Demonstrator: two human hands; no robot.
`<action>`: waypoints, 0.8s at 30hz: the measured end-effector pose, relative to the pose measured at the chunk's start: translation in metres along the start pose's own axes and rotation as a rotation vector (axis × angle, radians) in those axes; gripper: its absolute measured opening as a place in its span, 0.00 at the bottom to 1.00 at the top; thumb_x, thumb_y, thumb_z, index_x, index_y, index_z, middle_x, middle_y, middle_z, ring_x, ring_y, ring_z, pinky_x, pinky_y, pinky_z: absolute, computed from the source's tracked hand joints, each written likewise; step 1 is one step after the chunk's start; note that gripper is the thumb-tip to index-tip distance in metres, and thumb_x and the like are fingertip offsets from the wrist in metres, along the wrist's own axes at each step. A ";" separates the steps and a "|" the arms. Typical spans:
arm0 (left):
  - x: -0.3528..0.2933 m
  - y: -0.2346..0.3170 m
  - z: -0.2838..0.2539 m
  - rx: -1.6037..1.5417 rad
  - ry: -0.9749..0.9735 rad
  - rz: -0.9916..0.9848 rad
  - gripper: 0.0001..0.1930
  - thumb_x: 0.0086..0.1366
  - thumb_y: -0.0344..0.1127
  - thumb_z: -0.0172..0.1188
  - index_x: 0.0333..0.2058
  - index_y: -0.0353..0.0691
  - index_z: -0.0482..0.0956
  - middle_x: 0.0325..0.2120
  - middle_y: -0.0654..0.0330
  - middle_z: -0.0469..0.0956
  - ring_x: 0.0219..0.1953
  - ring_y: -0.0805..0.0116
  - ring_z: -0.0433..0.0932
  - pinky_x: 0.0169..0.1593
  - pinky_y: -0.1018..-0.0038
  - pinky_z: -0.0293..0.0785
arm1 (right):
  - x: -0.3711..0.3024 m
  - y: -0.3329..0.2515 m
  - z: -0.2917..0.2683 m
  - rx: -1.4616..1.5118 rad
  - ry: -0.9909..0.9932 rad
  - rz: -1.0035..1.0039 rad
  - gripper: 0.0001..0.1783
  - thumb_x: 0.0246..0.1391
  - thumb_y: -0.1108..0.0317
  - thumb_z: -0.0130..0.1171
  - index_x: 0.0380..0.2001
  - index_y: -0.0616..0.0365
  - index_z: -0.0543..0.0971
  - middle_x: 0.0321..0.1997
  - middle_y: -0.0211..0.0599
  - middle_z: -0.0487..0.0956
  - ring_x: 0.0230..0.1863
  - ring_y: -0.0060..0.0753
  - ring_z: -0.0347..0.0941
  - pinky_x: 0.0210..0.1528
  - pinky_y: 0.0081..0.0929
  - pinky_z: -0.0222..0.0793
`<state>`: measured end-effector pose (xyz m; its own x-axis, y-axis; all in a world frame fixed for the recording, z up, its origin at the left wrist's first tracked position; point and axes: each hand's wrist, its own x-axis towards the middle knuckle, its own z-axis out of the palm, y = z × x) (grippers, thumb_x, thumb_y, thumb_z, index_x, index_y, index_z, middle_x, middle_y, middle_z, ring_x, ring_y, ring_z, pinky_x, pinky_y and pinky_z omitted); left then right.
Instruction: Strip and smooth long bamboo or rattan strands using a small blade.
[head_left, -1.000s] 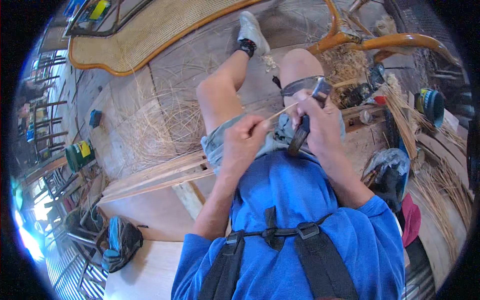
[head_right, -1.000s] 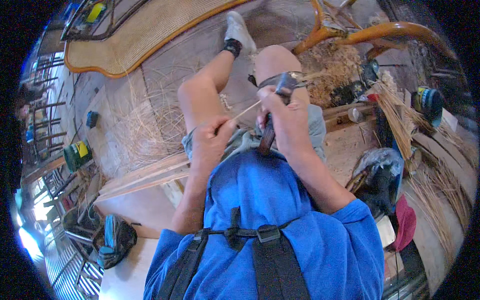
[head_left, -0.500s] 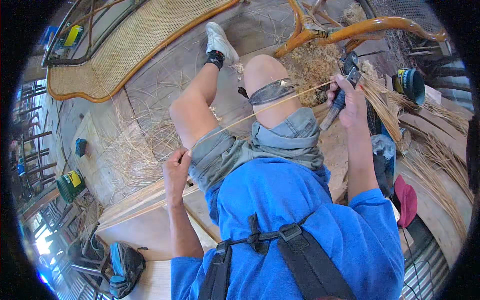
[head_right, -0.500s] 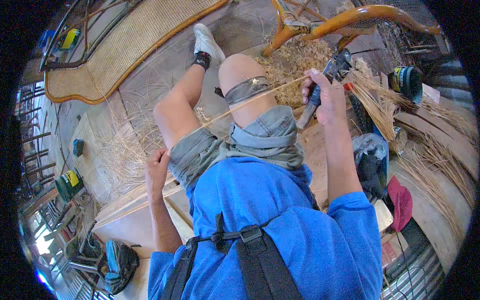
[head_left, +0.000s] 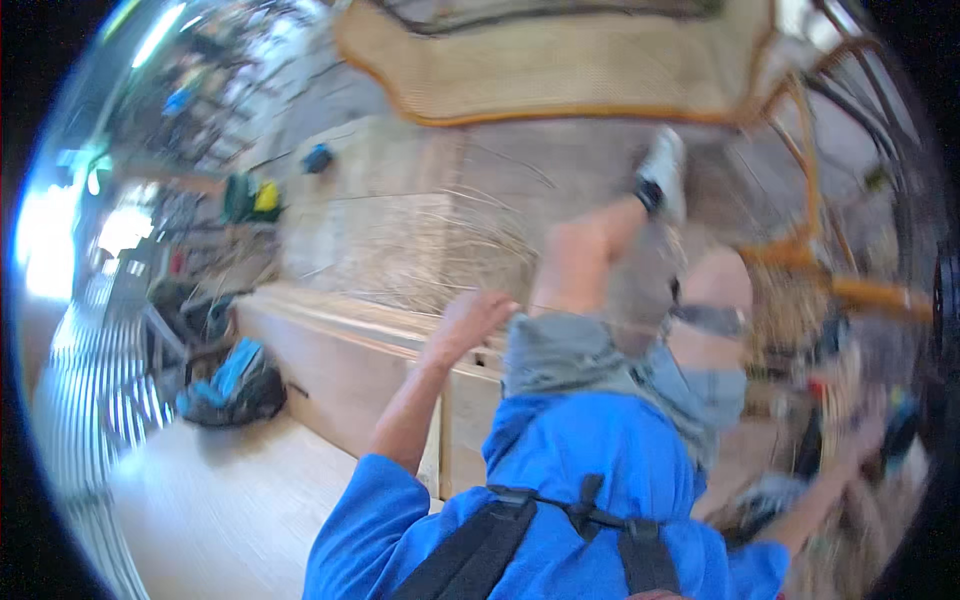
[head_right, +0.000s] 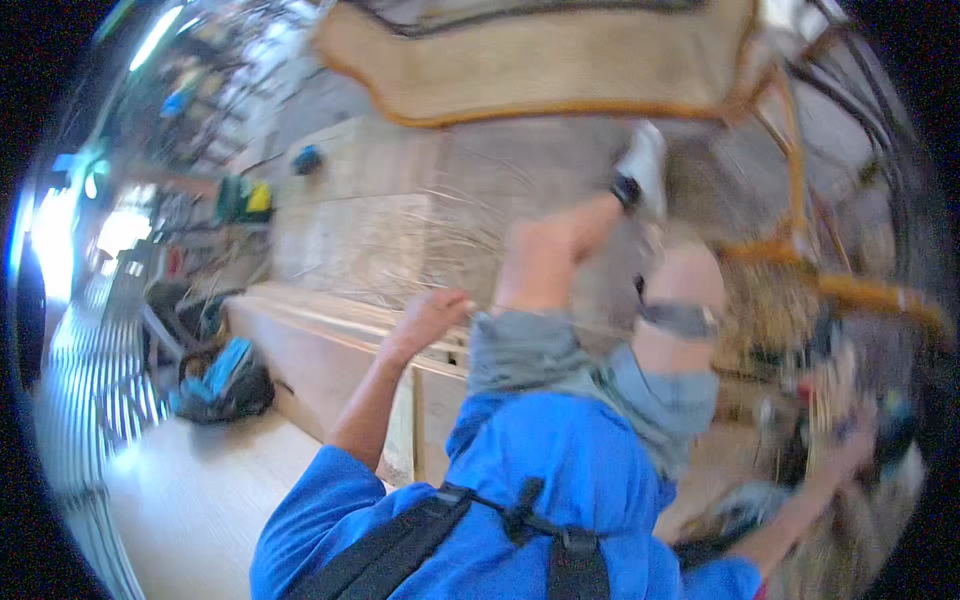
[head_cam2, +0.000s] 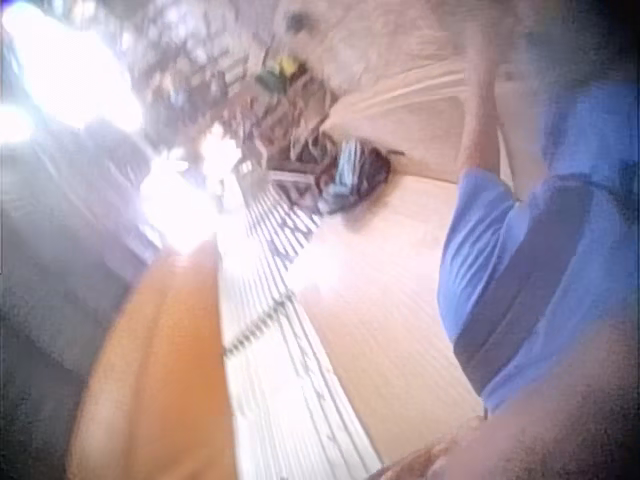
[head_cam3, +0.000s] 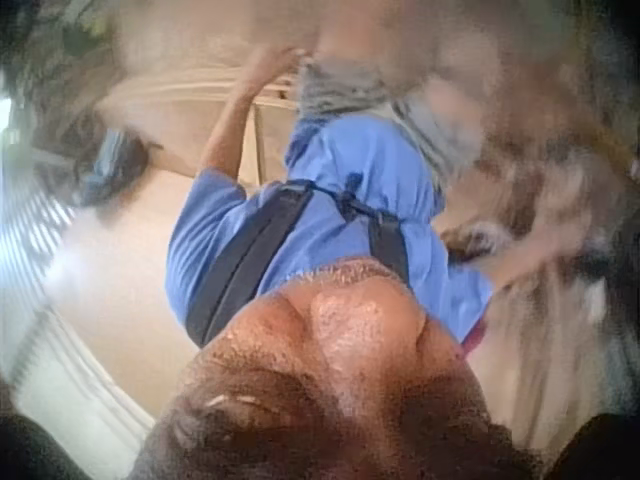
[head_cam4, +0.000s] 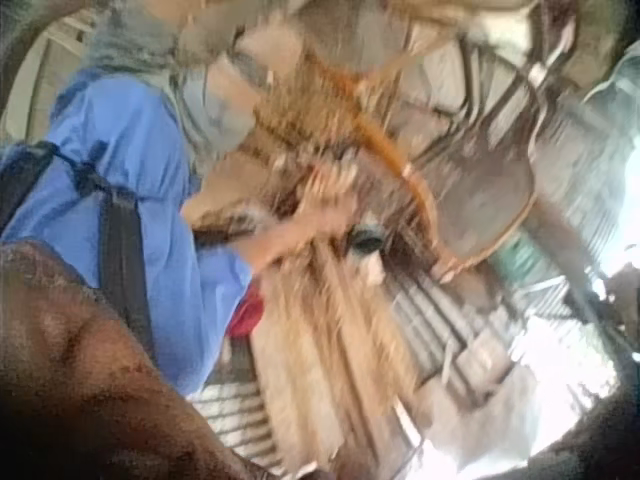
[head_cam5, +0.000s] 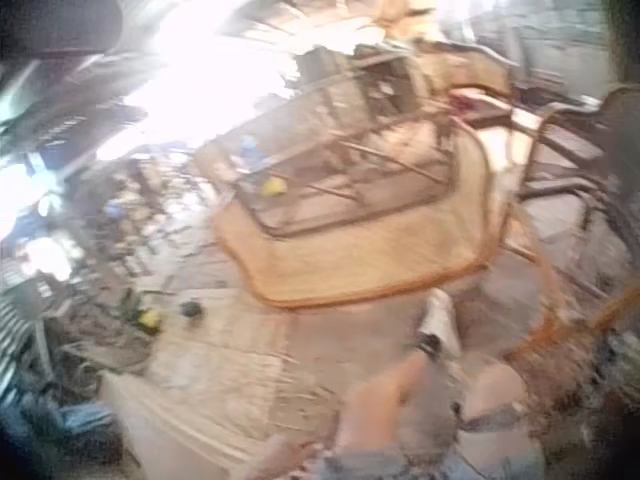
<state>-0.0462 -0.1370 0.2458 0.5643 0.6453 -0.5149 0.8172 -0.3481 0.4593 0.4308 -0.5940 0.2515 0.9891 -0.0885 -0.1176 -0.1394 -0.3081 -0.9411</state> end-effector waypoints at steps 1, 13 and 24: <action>0.005 -0.014 0.006 0.053 0.080 0.058 0.17 0.60 0.44 0.50 0.41 0.39 0.76 0.34 0.51 0.77 0.37 0.59 0.77 0.42 0.68 0.71 | 0.091 0.071 -0.077 -0.784 0.010 -0.352 0.20 0.55 0.58 0.48 0.38 0.66 0.75 0.39 0.46 0.76 0.36 0.44 0.72 0.41 0.36 0.66; 0.013 0.174 0.050 -0.654 -0.103 0.554 0.11 0.61 0.37 0.48 0.37 0.36 0.73 0.23 0.58 0.75 0.25 0.64 0.74 0.31 0.70 0.69 | -0.093 0.002 0.102 0.102 -0.716 0.079 0.24 0.47 0.45 0.56 0.38 0.53 0.73 0.21 0.33 0.69 0.24 0.26 0.64 0.27 0.26 0.63; 0.020 0.122 0.039 -0.222 -0.082 0.689 0.13 0.60 0.40 0.50 0.32 0.33 0.73 0.23 0.55 0.75 0.26 0.61 0.73 0.31 0.68 0.67 | -0.157 0.031 0.212 0.410 -0.846 0.394 0.24 0.52 0.50 0.50 0.43 0.57 0.73 0.20 0.35 0.72 0.21 0.30 0.70 0.20 0.24 0.65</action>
<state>0.0693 -0.1930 0.2630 0.9561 0.2739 -0.1043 0.2353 -0.5051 0.8304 0.2814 -0.3891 0.1736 0.6072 0.6342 -0.4786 -0.5925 -0.0398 -0.8046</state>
